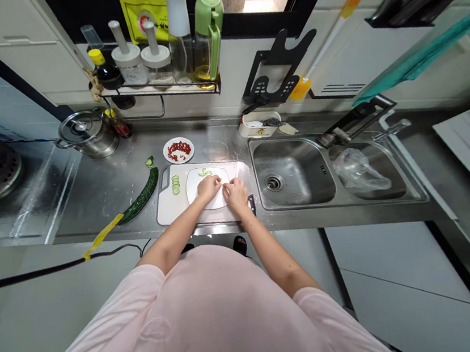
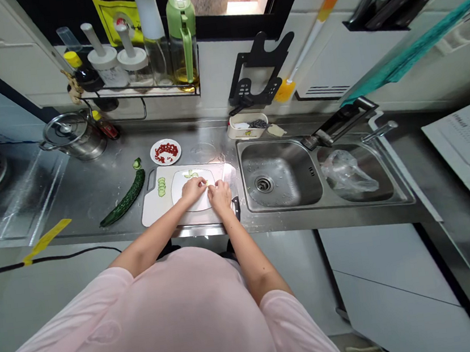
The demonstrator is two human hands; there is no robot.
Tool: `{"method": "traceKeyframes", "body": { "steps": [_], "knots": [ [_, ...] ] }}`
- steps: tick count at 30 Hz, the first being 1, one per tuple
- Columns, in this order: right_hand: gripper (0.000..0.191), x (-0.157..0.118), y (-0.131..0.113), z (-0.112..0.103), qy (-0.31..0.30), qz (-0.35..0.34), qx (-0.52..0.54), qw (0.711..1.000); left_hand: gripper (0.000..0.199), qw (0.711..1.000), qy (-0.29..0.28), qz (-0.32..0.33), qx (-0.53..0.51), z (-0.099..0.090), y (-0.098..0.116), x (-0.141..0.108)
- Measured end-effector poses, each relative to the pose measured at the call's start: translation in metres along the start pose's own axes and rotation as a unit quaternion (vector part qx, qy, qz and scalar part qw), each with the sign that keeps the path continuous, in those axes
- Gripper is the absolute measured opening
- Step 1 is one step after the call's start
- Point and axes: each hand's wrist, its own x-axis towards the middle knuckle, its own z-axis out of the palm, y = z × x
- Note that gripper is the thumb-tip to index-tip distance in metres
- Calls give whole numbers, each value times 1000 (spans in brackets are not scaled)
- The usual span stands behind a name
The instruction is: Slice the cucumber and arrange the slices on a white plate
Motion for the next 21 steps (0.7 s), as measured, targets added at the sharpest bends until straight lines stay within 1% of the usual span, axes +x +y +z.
{"method": "traceKeyframes", "body": {
  "steps": [5,9,16,21],
  "knots": [
    [27,-1,0,1,11,0,9,1000,19,1000,-6,-4,-3,0,0,0],
    [28,-3,0,2,22,3,19,1000,21,1000,1,-9,-4,-2,1,-1],
    [26,-3,-1,2,4,3,11,1000,22,1000,1,-11,2,-3,3,-2],
    [26,-3,0,3,4,8,15,1000,22,1000,-2,-15,2,-2,3,-2]
  ]
}}
